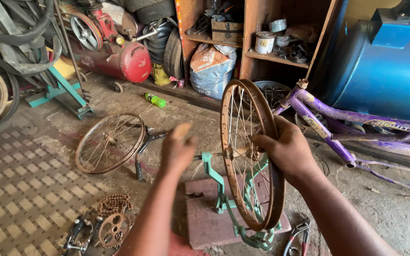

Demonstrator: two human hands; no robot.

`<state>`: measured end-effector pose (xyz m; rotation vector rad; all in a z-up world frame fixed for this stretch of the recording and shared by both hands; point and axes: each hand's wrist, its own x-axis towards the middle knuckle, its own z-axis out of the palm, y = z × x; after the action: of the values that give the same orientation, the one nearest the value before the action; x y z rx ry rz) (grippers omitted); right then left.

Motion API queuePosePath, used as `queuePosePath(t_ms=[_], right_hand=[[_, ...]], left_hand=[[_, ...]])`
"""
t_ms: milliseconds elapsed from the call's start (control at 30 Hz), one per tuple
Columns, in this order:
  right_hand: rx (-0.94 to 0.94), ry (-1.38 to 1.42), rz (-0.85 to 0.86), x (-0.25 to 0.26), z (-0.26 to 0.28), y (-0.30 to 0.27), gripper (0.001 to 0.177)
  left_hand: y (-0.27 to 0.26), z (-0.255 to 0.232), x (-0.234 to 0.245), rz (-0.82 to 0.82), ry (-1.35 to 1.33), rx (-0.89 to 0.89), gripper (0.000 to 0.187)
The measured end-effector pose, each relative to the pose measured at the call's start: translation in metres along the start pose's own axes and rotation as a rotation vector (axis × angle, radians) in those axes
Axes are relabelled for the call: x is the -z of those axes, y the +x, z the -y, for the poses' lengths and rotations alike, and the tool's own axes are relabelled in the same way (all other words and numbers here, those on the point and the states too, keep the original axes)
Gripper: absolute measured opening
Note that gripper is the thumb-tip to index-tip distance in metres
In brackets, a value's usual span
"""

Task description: The person uses pliers to adjust the spokes of a bicycle wheel mounted on a truing stand. They then remove the wheel, place it on the floor, and mount a second wheel onto the stand, securing it with the knobs.

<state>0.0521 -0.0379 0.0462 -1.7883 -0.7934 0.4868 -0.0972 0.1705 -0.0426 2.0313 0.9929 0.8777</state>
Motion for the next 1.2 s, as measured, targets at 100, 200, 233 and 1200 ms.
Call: queuePosePath(t_ms=[100,200,233,1200], right_hand=[[0.037,0.085,-0.001,-0.001,-0.004,0.005,0.029],[0.042,0.075,-0.003,0.001,-0.01,0.01,0.027],[0.038,0.067,-0.002,0.001,-0.011,0.011,0.027],[0.064,0.188,-0.091,0.004,-0.016,0.026,0.039]], left_hand=[[-0.001,0.049,0.03,0.18,-0.005,0.185,0.068],[-0.011,0.079,0.035,0.39,-0.388,0.499,0.068],[-0.012,0.084,0.033,0.394,-0.395,0.467,0.067],[-0.01,0.103,0.025,0.399,-0.29,0.442,0.067]])
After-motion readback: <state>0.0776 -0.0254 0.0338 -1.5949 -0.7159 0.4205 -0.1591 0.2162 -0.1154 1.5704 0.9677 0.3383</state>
